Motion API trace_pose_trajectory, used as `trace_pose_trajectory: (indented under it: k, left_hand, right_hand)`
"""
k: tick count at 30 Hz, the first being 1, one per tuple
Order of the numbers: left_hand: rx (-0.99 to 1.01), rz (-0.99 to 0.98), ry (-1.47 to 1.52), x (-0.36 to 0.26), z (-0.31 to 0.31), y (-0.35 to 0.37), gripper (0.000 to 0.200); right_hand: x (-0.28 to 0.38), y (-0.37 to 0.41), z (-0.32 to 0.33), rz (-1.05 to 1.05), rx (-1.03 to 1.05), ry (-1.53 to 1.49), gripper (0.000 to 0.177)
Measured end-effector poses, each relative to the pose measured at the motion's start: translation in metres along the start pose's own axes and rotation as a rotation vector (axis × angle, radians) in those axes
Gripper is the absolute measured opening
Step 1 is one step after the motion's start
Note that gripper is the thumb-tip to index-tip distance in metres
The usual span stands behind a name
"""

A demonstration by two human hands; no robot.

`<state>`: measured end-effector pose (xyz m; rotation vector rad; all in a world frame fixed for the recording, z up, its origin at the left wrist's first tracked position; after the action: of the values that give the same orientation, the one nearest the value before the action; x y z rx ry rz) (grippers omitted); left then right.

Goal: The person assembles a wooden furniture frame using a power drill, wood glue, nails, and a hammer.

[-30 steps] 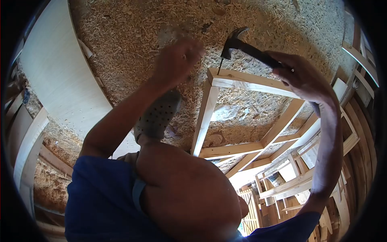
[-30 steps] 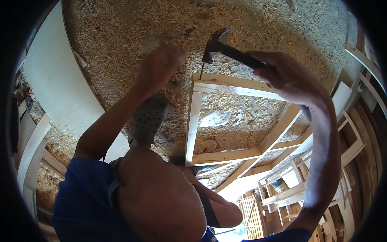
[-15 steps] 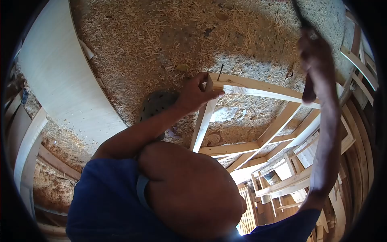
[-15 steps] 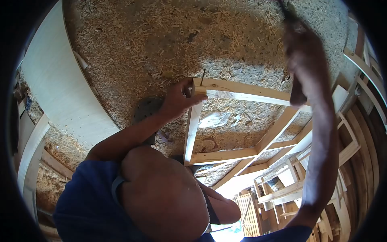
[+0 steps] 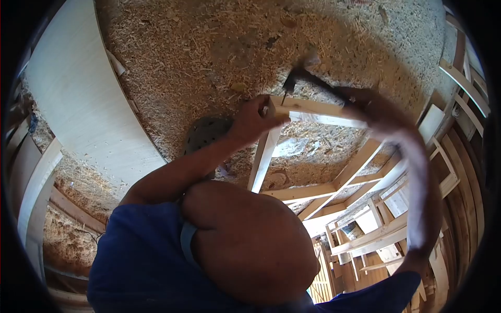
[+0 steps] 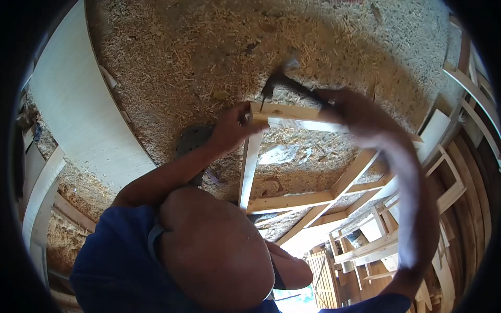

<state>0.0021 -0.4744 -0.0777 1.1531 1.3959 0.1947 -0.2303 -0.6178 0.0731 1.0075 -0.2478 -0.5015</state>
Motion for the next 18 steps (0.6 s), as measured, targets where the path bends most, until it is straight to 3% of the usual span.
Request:
trace_pose_trajectory:
  k: [1,2,4,6,8,9,10,11,12,14,16,18]
  left_hand:
    - [-0.002,0.021,-0.072,0.007,0.002,0.000,0.060]
    - [0.009,0.042,-0.145,0.012,0.003,-0.002,0.060]
    - [-0.038,-0.002,-0.076,0.021,-0.001,-0.005,0.060]
    - [-0.059,-0.034,-0.005,0.020,-0.007,0.004,0.059]
    - [-0.002,0.047,-0.045,0.007,0.001,0.001,0.060]
    - [-0.001,0.049,-0.044,0.008,0.001,0.002,0.060]
    - [-0.008,0.028,-0.020,0.009,0.001,0.001,0.061]
    - [-0.016,0.003,0.003,0.008,0.000,0.001,0.061]
    - [-0.015,-0.002,0.007,0.008,-0.002,0.004,0.061]
    - [-0.011,0.030,-0.060,0.011,0.002,0.003,0.060]
    - [0.017,0.041,-0.052,0.016,0.003,-0.001,0.060]
    - [-0.071,-0.026,-0.060,0.017,-0.001,0.002,0.059]
  right_hand:
    - [-0.025,-0.001,-0.009,0.295,0.481,0.031,0.043]
    - [-0.028,-0.003,0.006,0.262,0.510,-0.061,0.034]
    - [-0.022,0.011,0.037,0.071,0.096,-0.475,0.023]
    - [-0.036,-0.012,0.073,0.205,-0.184,-0.777,0.027]
    - [-0.045,-0.042,0.095,0.524,-0.535,-1.021,0.033]
    - [-0.047,-0.048,0.092,0.470,-0.648,-1.052,0.030]
    - [-0.043,-0.036,0.071,0.278,-0.680,-0.912,0.025]
    - [-0.051,-0.039,0.045,-0.023,-0.386,-0.320,0.031]
    - [-0.023,0.000,0.007,0.040,-0.174,-0.243,0.039]
    - [-0.016,0.008,-0.015,0.420,0.455,0.072,0.043]
    - [-0.010,0.015,0.028,-0.005,0.405,-0.169,0.039]
    - [-0.035,0.000,0.049,0.146,-0.067,-0.833,0.028]
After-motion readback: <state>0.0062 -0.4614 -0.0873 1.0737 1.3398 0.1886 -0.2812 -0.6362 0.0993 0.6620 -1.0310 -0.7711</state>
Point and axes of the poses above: each hand's wrist, its own y-axis away from the middle knuckle, its own z-axis out of the back of the hand, x = y × z, the point moved 2 cm from there along -y, towards the middle knuckle, and after that the axes turned 10 degrees about -y, right-handed, at the moved point
